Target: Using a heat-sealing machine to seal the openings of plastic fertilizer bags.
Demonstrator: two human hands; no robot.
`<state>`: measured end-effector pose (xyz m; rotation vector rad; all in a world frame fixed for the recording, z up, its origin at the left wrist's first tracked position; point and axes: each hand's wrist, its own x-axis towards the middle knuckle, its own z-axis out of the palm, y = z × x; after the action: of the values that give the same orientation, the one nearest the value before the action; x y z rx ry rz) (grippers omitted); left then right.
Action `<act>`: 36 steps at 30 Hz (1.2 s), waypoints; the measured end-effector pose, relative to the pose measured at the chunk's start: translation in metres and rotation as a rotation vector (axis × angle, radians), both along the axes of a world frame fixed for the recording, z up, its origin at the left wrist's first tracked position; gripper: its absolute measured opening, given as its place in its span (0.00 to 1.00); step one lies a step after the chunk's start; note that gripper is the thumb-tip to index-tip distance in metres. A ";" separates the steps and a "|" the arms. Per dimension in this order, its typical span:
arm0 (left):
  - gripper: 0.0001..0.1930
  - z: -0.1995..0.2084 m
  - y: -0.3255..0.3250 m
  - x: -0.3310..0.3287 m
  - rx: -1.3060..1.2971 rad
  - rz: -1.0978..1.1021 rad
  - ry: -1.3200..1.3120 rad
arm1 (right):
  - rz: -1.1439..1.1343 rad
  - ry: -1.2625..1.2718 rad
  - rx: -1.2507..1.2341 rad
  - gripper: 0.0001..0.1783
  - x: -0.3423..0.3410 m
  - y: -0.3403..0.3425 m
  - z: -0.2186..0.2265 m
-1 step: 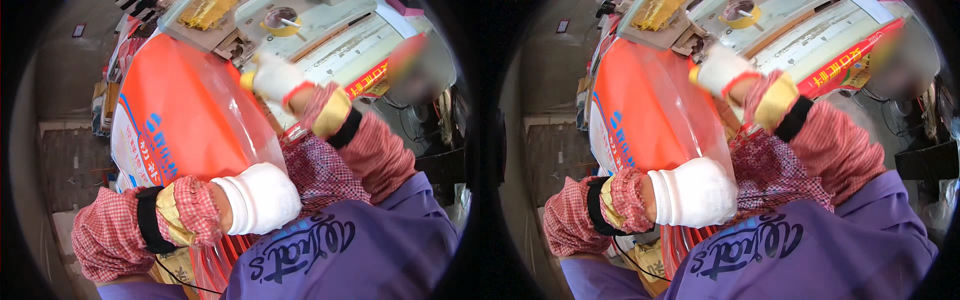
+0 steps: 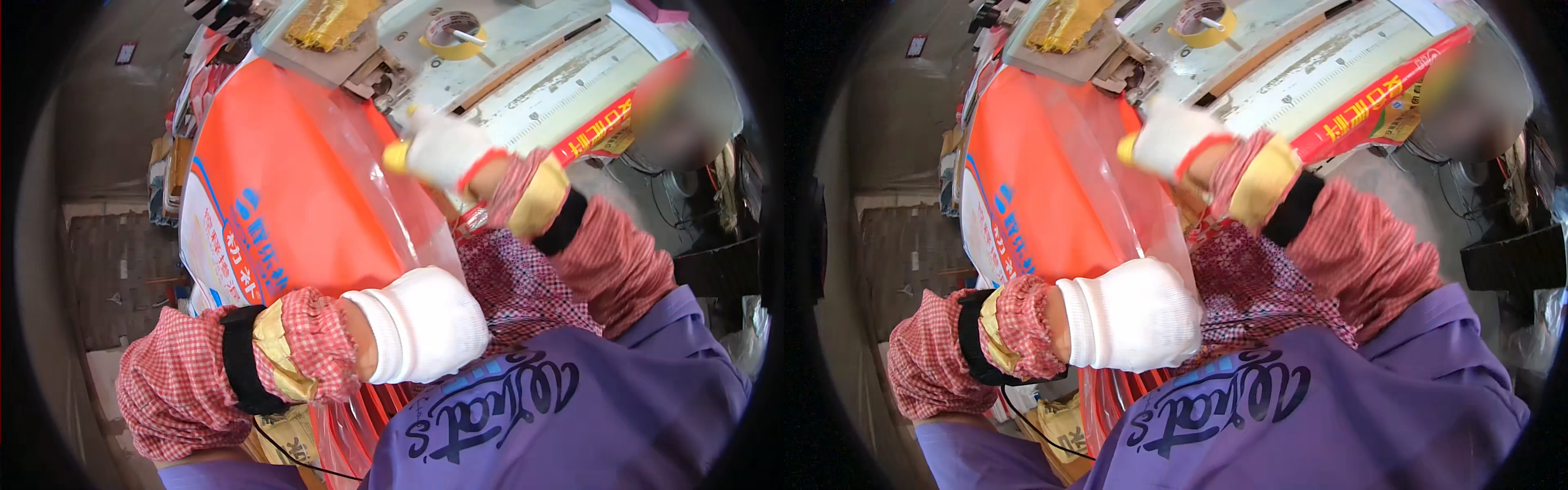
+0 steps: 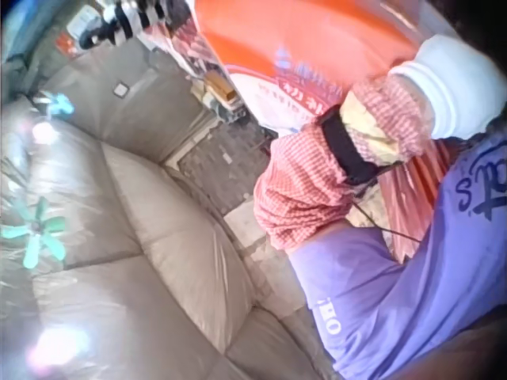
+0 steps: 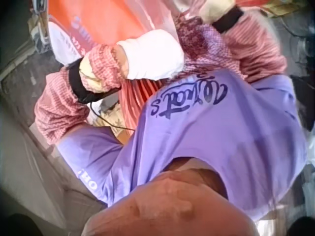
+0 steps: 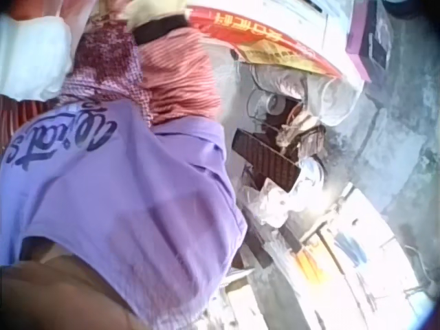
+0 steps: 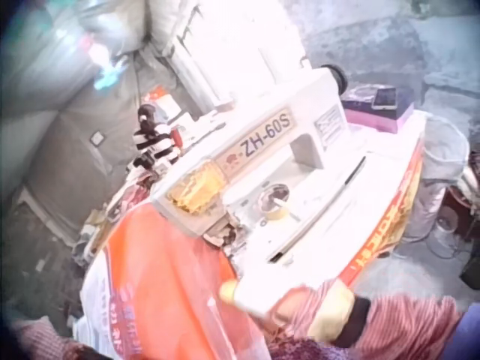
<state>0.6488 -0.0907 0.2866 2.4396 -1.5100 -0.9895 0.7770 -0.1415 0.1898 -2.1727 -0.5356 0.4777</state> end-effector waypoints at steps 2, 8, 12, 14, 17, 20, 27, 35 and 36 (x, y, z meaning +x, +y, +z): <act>0.05 -0.001 0.001 -0.001 -0.006 0.007 0.007 | 0.062 -0.009 -0.054 0.20 -0.034 -0.002 0.012; 0.04 0.006 -0.025 0.000 0.140 0.029 -0.137 | 0.058 -0.165 -0.263 0.12 -0.043 0.009 0.004; 0.05 0.001 -0.044 0.021 0.387 0.242 -0.218 | 0.073 -0.455 -0.249 0.09 -0.044 0.024 -0.025; 0.05 0.011 -0.048 0.045 0.710 0.157 -0.205 | 0.010 -0.533 -0.245 0.08 -0.038 0.029 -0.033; 0.06 0.046 -0.038 0.064 0.986 0.067 -0.004 | -0.059 -0.639 -0.221 0.06 -0.031 0.042 -0.042; 0.06 0.068 -0.001 0.036 0.997 -0.042 -0.128 | -0.113 -0.743 -0.190 0.05 -0.029 0.061 -0.040; 0.05 0.034 -0.057 0.046 0.692 0.044 -0.105 | -1.685 -0.622 -1.312 0.05 0.019 0.122 -0.114; 0.05 0.052 -0.036 0.006 0.813 0.128 0.177 | -1.891 -1.121 -2.381 0.06 0.016 0.126 -0.109; 0.05 0.039 -0.049 0.010 0.782 0.095 0.194 | -1.765 -1.274 -2.425 0.06 0.009 0.123 -0.107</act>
<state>0.6592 -0.1397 0.3256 2.7017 -1.0462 -2.0223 0.7856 -0.0186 0.0825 1.0152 -1.0452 0.9420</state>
